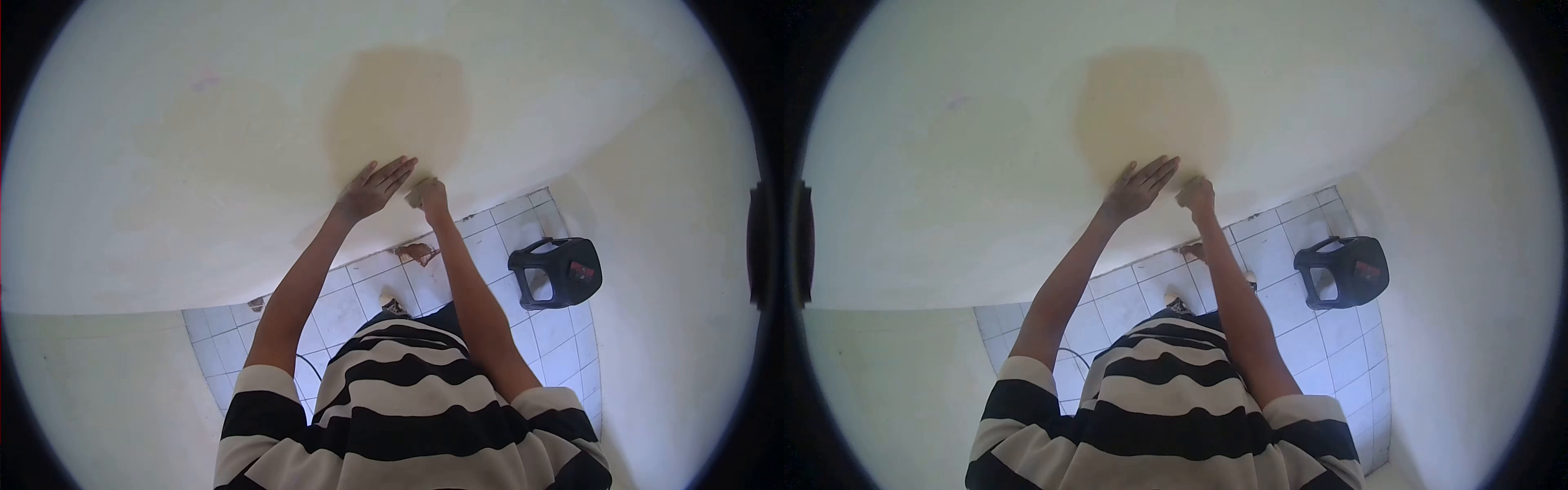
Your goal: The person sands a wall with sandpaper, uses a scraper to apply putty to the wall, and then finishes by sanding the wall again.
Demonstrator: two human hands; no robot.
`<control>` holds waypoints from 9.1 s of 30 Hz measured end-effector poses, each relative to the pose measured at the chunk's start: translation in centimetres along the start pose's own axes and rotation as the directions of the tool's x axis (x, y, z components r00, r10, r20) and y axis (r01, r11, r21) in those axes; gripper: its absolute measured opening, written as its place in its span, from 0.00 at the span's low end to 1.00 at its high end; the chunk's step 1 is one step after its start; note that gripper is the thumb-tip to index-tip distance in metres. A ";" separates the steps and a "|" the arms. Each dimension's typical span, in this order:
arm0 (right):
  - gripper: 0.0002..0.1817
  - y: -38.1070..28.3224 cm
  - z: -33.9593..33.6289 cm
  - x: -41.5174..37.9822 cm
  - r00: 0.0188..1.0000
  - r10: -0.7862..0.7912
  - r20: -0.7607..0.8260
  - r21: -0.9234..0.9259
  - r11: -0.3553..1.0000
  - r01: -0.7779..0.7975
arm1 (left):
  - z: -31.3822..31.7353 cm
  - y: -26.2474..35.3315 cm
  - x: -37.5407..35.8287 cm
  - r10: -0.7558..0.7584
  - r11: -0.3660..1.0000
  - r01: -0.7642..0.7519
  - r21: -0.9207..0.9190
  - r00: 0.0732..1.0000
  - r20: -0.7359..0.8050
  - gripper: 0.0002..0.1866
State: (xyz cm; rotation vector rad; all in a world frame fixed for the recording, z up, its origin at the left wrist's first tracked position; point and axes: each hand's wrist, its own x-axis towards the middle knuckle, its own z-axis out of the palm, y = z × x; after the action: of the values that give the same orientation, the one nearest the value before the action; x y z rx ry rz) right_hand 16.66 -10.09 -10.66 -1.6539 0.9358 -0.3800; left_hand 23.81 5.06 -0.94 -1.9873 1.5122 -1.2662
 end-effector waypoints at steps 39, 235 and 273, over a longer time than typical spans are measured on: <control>0.09 2.7 -4.8 5.4 0.655 -0.249 0.714 0.462 0.870 -0.172 | -0.8 17.9 4.1 -0.175 -0.911 -0.312 -0.271 -0.305 0.936 0.22; 0.11 1.5 -12.8 6.4 0.743 -0.391 0.543 -0.257 0.765 0.591 | -9.4 17.9 10.6 -0.430 -0.781 0.511 -0.360 -0.022 0.903 0.14; 0.40 49.3 -59.9 14.7 0.921 0.353 -0.167 -0.866 0.394 -0.308 | -7.2 66.7 33.5 -0.090 -0.618 0.781 -0.093 0.047 0.995 0.18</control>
State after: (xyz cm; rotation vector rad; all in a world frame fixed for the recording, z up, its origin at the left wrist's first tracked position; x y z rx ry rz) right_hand -33.31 -63.12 -41.18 -2.3034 1.5559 0.5647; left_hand -20.37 -48.29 -29.71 -4.0317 -0.1182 1.3379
